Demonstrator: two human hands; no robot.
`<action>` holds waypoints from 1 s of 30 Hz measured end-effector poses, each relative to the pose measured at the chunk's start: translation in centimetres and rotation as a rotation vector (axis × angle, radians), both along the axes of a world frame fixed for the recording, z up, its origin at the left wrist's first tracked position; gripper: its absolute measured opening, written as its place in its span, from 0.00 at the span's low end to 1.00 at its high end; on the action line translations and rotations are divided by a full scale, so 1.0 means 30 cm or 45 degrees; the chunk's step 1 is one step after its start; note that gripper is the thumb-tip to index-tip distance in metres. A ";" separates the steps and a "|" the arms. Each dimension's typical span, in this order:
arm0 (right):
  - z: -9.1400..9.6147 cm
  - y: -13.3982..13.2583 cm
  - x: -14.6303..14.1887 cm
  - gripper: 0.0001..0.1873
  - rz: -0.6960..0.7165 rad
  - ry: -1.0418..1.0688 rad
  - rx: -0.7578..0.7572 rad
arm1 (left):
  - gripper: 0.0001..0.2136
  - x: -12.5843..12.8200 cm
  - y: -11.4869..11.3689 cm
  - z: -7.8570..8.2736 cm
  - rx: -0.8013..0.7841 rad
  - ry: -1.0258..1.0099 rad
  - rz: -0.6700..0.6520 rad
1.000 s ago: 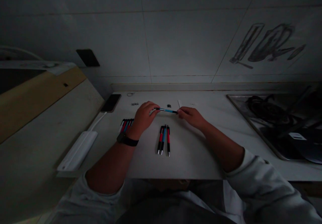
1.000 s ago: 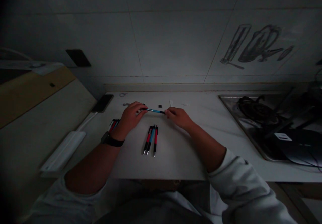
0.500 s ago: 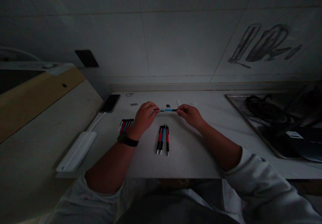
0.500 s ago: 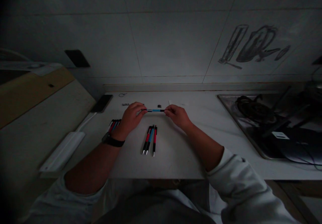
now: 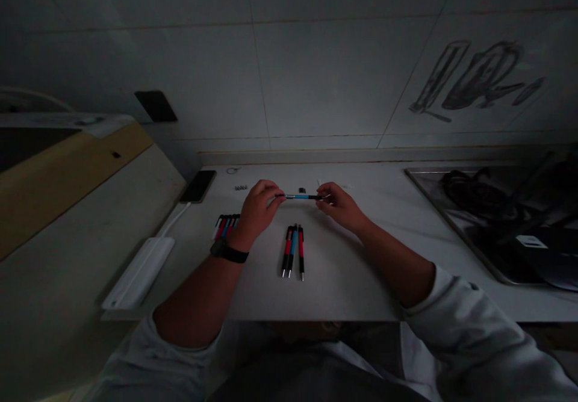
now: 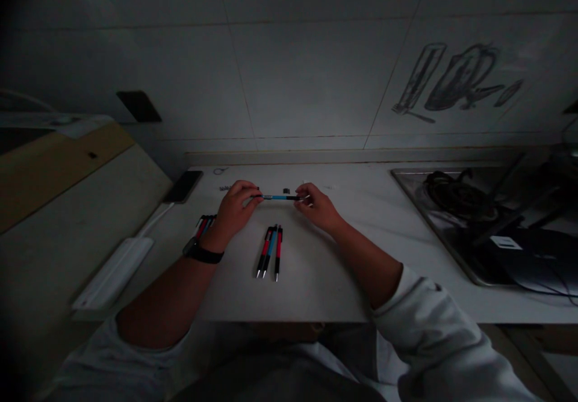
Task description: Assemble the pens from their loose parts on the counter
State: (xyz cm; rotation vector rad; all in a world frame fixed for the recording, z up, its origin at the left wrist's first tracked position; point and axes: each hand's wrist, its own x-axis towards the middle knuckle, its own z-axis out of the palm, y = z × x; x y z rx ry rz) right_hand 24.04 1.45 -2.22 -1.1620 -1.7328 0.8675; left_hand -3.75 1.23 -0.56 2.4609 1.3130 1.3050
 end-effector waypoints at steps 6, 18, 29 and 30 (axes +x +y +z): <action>0.005 -0.003 -0.002 0.15 0.049 -0.050 -0.102 | 0.03 0.000 0.003 -0.004 0.054 -0.014 -0.024; 0.008 -0.016 -0.010 0.18 0.053 -0.043 -0.094 | 0.03 -0.002 0.004 -0.009 0.039 0.020 -0.040; -0.007 -0.011 -0.010 0.16 0.111 -0.160 -0.172 | 0.04 -0.002 -0.002 -0.004 -0.033 0.064 -0.054; -0.007 -0.012 -0.011 0.16 0.123 -0.166 -0.188 | 0.04 -0.001 -0.003 -0.003 -0.035 0.069 -0.056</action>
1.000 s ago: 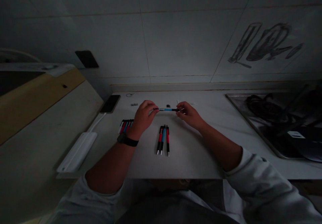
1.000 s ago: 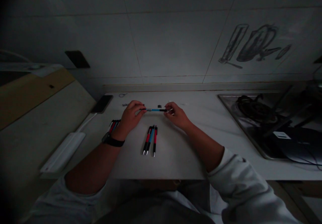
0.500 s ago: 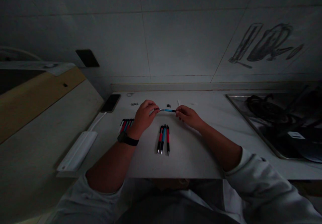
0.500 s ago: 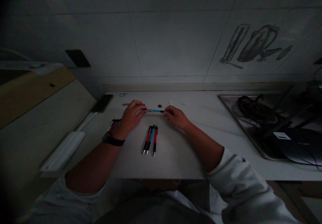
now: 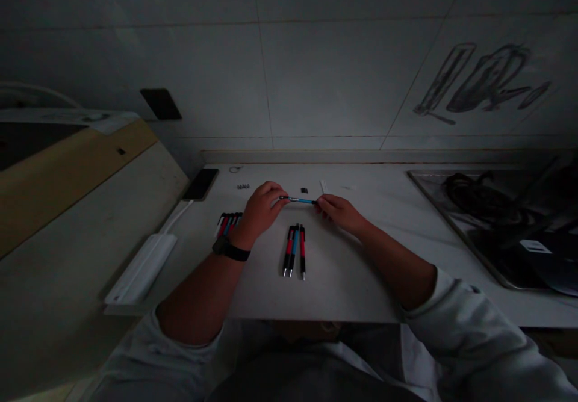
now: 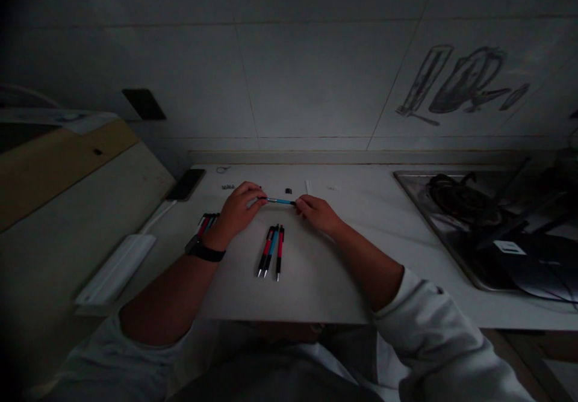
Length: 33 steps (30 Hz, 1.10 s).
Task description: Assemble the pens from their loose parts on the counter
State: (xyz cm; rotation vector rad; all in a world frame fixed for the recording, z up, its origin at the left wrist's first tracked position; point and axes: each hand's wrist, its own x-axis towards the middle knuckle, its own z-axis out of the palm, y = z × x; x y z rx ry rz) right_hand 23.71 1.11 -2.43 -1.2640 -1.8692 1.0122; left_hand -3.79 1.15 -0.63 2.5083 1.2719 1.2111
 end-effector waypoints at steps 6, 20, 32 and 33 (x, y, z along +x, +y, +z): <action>-0.002 -0.002 -0.001 0.17 0.002 0.037 0.041 | 0.04 0.001 0.003 -0.001 -0.023 0.024 -0.015; 0.019 -0.004 0.002 0.16 -0.002 -0.046 0.106 | 0.05 0.008 -0.007 0.015 -0.138 -0.037 -0.049; 0.021 0.016 0.028 0.12 -0.382 -0.097 0.387 | 0.09 -0.059 0.057 0.008 -0.574 -0.544 0.121; 0.019 0.017 0.029 0.11 -0.384 -0.136 0.408 | 0.08 -0.062 0.056 0.010 -0.522 -0.467 0.142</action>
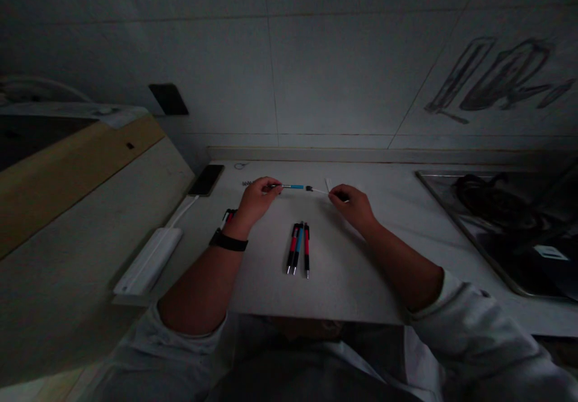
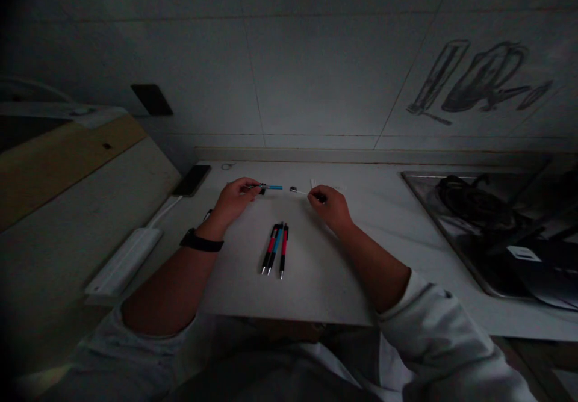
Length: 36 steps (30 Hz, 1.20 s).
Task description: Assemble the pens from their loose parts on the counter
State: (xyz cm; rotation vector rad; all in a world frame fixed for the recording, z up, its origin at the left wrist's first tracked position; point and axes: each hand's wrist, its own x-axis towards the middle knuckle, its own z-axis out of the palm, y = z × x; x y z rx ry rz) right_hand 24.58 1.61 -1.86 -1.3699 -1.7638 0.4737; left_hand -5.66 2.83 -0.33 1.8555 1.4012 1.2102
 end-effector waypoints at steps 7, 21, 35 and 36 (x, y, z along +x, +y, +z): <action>-0.003 -0.008 -0.005 0.08 -0.012 -0.103 0.024 | 0.06 -0.016 -0.014 -0.003 0.275 0.614 -0.090; -0.007 -0.012 -0.014 0.09 0.004 -0.071 -0.034 | 0.06 -0.026 -0.019 0.034 0.175 0.381 -0.105; -0.026 -0.010 -0.010 0.11 0.047 -0.104 -0.019 | 0.06 -0.247 -0.008 0.086 -0.364 0.569 -0.139; -0.026 -0.010 -0.010 0.11 0.057 -0.101 -0.021 | 0.06 -0.246 -0.009 0.080 -0.425 0.626 -0.142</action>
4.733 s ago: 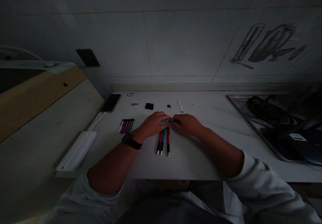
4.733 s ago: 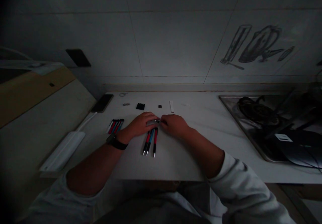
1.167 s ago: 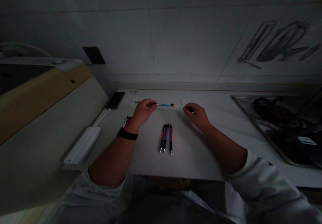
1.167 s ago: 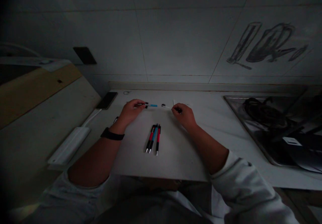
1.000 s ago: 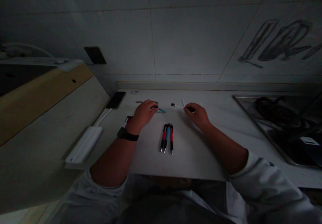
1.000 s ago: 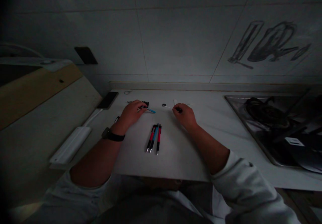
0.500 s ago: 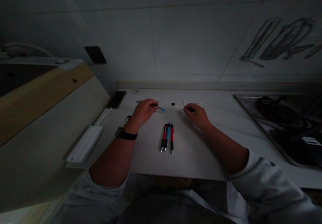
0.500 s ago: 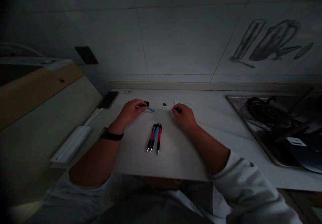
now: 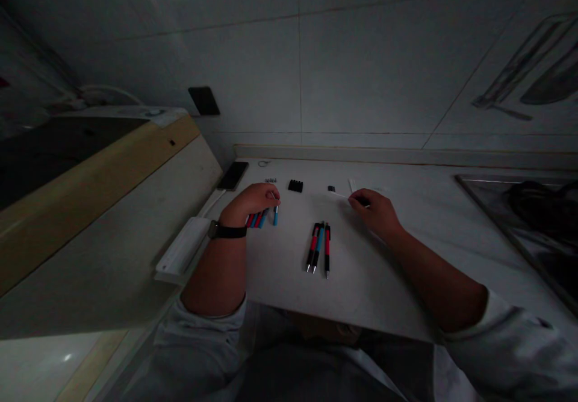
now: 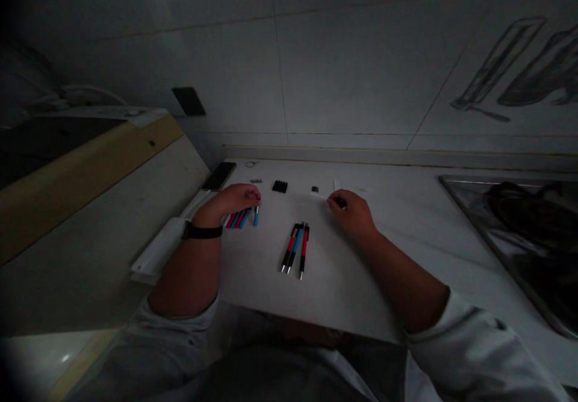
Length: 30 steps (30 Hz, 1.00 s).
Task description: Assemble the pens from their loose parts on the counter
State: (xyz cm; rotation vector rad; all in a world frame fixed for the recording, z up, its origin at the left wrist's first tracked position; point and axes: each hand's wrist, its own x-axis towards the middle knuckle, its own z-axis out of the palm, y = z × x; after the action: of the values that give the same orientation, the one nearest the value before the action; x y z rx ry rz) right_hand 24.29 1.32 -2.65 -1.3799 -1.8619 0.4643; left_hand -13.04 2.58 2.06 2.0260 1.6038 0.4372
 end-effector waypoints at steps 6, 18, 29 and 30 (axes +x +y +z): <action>0.011 -0.009 -0.009 0.11 0.026 0.023 0.038 | 0.05 -0.014 0.007 -0.029 -0.103 0.169 0.033; 0.008 -0.008 -0.007 0.11 0.028 -0.041 0.011 | 0.04 -0.034 0.017 -0.055 -0.085 0.232 0.068; 0.006 -0.010 -0.007 0.11 0.053 -0.074 -0.013 | 0.08 -0.029 0.013 -0.032 -0.162 0.333 0.065; 0.005 -0.010 -0.007 0.11 0.062 -0.069 -0.007 | 0.08 -0.031 0.012 -0.031 -0.132 0.332 0.059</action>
State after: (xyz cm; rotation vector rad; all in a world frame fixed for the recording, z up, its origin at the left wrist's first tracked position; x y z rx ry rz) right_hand 24.07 1.02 -2.51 -1.3659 -1.9431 0.4606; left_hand -13.97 2.94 1.13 2.0359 1.7894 0.1051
